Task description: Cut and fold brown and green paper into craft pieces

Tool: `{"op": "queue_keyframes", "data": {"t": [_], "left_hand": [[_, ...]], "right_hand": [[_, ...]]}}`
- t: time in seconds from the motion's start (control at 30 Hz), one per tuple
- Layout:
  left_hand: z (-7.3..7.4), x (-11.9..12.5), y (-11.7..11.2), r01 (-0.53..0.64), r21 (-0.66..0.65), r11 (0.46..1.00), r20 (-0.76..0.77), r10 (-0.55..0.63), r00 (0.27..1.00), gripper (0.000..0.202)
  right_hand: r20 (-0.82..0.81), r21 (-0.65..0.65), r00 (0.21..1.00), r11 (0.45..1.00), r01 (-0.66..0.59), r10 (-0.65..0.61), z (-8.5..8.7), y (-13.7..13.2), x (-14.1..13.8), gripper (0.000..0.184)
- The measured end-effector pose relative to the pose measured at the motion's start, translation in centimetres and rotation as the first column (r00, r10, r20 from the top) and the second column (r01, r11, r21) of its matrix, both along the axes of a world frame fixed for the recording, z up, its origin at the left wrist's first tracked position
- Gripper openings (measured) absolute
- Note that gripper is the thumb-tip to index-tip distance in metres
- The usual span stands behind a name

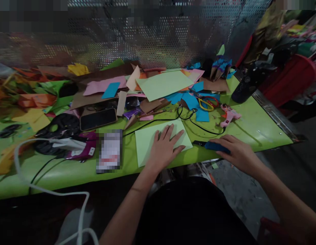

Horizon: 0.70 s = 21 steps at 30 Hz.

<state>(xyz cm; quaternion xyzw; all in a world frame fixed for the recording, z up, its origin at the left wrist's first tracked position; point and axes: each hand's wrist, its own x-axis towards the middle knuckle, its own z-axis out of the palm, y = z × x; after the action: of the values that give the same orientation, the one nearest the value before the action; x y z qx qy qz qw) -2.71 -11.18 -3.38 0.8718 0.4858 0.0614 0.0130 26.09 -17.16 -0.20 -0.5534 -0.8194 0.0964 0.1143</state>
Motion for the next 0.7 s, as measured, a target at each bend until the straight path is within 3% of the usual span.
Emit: {"op": "queue_keyframes", "data": {"t": [0.7], "left_hand": [[0.06, -0.04, -0.02, 0.000, -0.012, 1.000, -0.015, 0.000, 1.000, 0.060]], "right_hand": [[0.016, 0.026, 1.000, 0.999, -0.020, 0.019, 0.11, 0.24, 0.24, 0.040]]}}
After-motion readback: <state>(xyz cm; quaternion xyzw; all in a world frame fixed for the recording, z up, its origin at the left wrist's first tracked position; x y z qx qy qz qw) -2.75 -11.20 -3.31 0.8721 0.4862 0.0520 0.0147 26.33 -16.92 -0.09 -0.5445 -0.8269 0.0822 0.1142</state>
